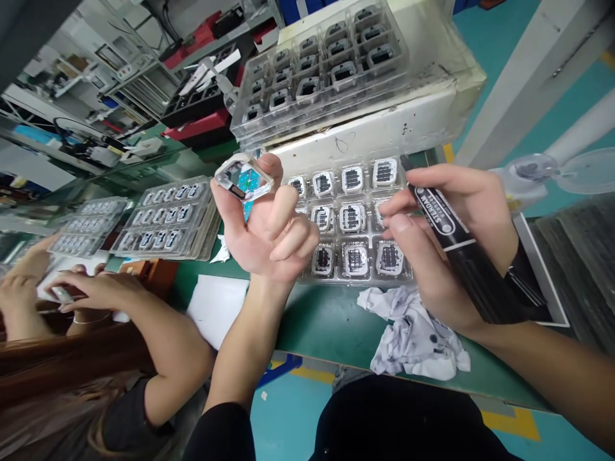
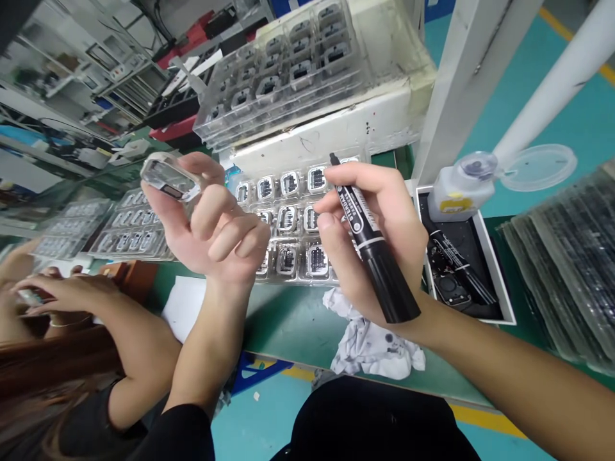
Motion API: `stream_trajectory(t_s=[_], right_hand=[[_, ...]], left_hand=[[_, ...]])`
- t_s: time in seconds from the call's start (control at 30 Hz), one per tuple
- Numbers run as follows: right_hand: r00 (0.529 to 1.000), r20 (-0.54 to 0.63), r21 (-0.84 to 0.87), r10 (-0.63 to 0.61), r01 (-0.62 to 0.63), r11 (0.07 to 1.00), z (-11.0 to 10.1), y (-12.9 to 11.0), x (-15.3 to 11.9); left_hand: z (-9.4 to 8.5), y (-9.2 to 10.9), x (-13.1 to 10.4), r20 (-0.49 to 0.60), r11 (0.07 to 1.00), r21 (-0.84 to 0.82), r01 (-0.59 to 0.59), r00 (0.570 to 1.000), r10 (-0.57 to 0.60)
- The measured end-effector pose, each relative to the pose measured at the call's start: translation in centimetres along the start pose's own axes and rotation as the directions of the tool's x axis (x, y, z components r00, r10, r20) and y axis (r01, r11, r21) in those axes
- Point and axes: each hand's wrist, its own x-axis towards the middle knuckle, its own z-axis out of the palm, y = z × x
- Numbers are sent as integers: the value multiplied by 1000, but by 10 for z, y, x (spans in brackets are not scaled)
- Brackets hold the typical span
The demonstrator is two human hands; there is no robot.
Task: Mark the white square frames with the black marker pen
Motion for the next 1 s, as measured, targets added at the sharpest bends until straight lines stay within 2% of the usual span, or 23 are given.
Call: stream_trajectory(t_s=[0.37,0.53,0.7,0.87,1.0], right_hand=[[999,42,-42,-24,25,999,-1,0,1],[999,52,-52,-5,8,999,-2,-3,2],[1000,-22,-59,18,-20,998,-1,-1,1],[998,-67,-108,18,-25,994,-4,4,2],[997,-80,-95,-15,7,995,-8,7,2]], left_hand=[[-6,6,9,93,992,-15,-125,988,126],[-4,9,9,113,986,42,-163,981,158],[-4,7,6,45,973,224,-48,998,39],[-11,2,6,147,910,415,12,986,-80],[-6,0,5,134,870,492,-7,989,-67]])
